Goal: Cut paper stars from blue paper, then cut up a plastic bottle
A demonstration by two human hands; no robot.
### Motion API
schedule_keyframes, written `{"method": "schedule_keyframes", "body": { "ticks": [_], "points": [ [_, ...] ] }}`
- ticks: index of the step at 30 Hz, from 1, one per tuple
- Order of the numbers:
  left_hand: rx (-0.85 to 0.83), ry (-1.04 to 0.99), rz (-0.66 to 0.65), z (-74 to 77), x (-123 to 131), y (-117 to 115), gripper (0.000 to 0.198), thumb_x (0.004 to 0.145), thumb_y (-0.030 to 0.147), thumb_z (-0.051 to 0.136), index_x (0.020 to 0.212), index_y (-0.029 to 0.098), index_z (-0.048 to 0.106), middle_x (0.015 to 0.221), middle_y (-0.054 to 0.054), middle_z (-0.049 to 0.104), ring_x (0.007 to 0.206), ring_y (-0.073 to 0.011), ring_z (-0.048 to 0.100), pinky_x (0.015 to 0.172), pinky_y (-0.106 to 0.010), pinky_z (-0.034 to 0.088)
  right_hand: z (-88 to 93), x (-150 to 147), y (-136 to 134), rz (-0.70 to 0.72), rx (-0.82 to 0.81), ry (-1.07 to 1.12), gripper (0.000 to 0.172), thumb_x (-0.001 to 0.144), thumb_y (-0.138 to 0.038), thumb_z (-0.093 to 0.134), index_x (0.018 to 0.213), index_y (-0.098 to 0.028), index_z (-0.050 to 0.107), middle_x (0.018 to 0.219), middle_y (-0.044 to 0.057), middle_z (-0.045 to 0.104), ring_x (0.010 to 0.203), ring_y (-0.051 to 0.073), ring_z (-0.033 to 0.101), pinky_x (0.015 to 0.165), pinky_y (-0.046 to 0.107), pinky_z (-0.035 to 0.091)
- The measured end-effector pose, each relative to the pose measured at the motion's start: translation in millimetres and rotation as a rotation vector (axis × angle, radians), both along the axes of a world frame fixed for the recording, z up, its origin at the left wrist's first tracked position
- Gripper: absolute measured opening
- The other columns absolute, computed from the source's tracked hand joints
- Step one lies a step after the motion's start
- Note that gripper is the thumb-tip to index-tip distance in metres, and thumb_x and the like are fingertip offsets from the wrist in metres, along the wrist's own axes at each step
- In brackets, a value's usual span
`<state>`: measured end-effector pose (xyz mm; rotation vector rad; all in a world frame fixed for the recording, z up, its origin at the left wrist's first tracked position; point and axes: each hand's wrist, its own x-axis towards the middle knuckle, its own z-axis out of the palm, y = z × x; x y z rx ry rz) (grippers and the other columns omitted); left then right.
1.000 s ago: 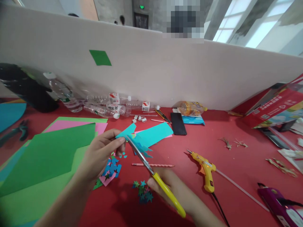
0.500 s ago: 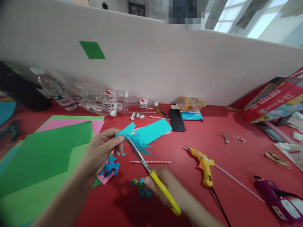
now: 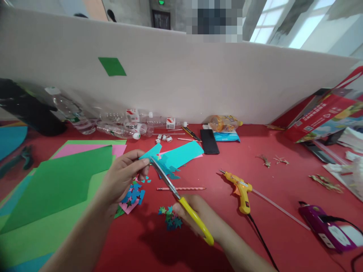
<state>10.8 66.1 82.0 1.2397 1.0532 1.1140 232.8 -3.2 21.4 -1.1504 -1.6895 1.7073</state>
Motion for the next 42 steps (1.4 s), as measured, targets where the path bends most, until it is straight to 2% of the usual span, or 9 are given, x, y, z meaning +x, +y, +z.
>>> {"method": "schedule_keyframes", "body": {
  "ticks": [8,16,25,31,35,38,42],
  "points": [
    [-0.014,0.024,-0.012,1.8,-3,-3,0.018,0.081,0.023,0.06,0.065,0.018,0.055,0.052,0.006,0.057,0.046,-0.0061,0.049,0.047,-0.018,0.04,-3.0,1,-3,-0.026,-0.019,-0.073,0.056,0.087,-0.072,0.044,0.062,-0.021,0.038,0.046,-0.009,0.033,0.036,0.004,0.029,0.035,0.019,0.017],
    [-0.046,0.02,-0.019,-4.3,-2,0,0.019,0.081,0.023,0.059,0.064,0.018,0.054,0.052,0.006,0.057,0.046,-0.0055,0.048,0.047,-0.018,0.038,1.6,-2,0,-0.025,0.057,-0.066,0.062,0.084,-0.079,0.039,0.061,-0.021,0.038,0.05,-0.007,0.032,0.043,0.006,0.027,0.04,0.021,0.016],
    [-0.038,0.053,-0.029,-1.9,-2,2,0.018,0.079,0.028,0.062,0.065,0.018,0.056,0.054,0.003,0.06,0.048,-0.0081,0.052,0.05,-0.02,0.042,-1.8,2,2,-0.027,-0.045,0.014,0.059,0.084,-0.076,0.044,0.063,-0.022,0.036,0.049,-0.009,0.03,0.039,0.005,0.025,0.036,0.02,0.015],
    [-0.037,0.098,0.047,-4.4,-6,2,0.013,0.076,0.027,0.065,0.068,0.018,0.059,0.052,0.005,0.056,0.047,-0.0078,0.049,0.048,-0.019,0.039,3.7,3,1,-0.019,-0.193,0.073,0.06,0.078,-0.079,0.048,0.069,-0.021,0.041,0.049,-0.01,0.033,0.036,0.003,0.025,0.033,0.018,0.017],
    [-0.11,0.012,0.023,-9.2,-2,1,0.015,0.078,0.029,0.064,0.069,0.018,0.058,0.052,0.005,0.057,0.047,-0.0069,0.047,0.047,-0.018,0.038,7.0,0,1,-0.027,-0.19,0.111,0.062,0.078,-0.081,0.046,0.067,-0.02,0.044,0.046,-0.011,0.031,0.035,0.003,0.026,0.033,0.017,0.019],
    [-0.091,-0.031,0.02,-12.3,3,0,0.017,0.081,0.029,0.063,0.069,0.018,0.057,0.054,0.004,0.058,0.048,-0.0065,0.048,0.048,-0.018,0.038,6.6,-1,2,-0.035,-0.167,0.131,0.061,0.079,-0.08,0.046,0.066,-0.02,0.043,0.045,-0.011,0.031,0.033,0.003,0.025,0.032,0.017,0.016],
    [-0.061,-0.03,0.047,-13.9,8,-2,0.017,0.082,0.027,0.061,0.068,0.018,0.057,0.054,0.004,0.058,0.049,-0.0063,0.049,0.049,-0.018,0.038,4.8,1,2,-0.011,-0.151,0.144,0.06,0.082,-0.077,0.045,0.07,-0.019,0.047,0.044,-0.011,0.034,0.034,0.003,0.026,0.035,0.019,0.02]
  ]
}}
